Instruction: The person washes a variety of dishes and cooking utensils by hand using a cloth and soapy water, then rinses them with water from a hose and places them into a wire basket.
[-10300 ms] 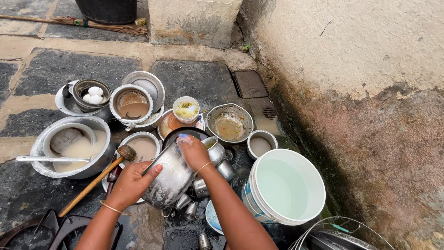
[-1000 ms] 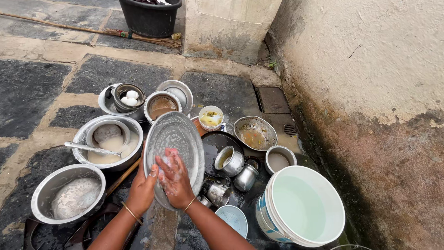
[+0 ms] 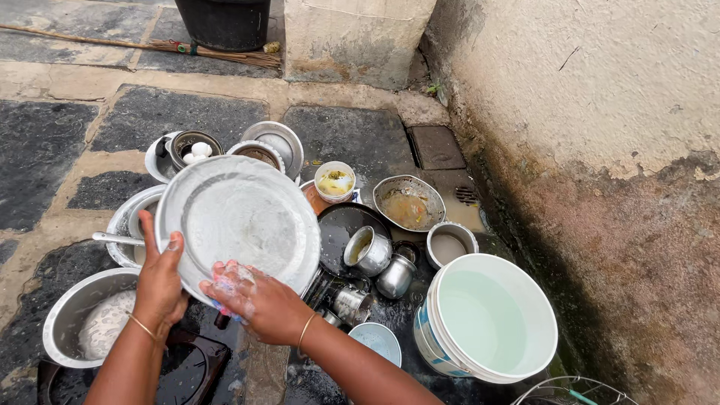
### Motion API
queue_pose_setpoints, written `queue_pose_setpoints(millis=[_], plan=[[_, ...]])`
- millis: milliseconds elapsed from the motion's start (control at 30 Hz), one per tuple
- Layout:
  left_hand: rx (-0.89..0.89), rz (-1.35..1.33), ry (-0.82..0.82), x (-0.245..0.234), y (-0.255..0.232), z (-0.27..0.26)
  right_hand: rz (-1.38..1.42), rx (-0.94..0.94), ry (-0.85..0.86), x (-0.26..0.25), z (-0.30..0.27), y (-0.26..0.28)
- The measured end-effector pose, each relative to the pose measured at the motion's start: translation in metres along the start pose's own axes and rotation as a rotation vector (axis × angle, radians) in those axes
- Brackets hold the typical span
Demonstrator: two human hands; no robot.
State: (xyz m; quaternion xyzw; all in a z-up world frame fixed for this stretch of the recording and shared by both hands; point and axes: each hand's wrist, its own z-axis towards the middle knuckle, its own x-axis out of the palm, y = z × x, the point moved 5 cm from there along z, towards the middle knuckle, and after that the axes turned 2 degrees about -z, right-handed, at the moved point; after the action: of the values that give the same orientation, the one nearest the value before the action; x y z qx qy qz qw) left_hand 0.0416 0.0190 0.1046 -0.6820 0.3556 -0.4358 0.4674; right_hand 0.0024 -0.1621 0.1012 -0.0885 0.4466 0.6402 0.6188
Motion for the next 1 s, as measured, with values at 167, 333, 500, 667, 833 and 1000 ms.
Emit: queue_pose_setpoints(millis=[167, 333, 500, 667, 833, 1000], plan=[[-0.263, -0.124, -0.184, -0.012, 0.011, -0.002, -0.099, 0.195, -0.118, -0.072, 0.009, -0.055], [0.078, 0.359, 0.259, 0.005, 0.081, 0.021, 0.006, 0.297, -0.228, -0.161, -0.005, -0.089], [0.193, 0.259, 0.393, 0.045, 0.095, -0.015, 0.053, 0.373, -0.456, -0.159, -0.018, -0.098], [0.191, 0.146, 0.091, 0.05, 0.1, -0.01, -0.038, 0.279, -0.384, -0.042, 0.001, -0.032], [0.591, 0.308, 0.238, 0.057, 0.091, -0.033, -0.643, 0.369, -0.591, -0.05, -0.008, -0.053], [0.408, 0.374, 0.027, 0.047, 0.066, -0.041, 0.05, 0.768, -0.878, -0.069, -0.05, -0.12]])
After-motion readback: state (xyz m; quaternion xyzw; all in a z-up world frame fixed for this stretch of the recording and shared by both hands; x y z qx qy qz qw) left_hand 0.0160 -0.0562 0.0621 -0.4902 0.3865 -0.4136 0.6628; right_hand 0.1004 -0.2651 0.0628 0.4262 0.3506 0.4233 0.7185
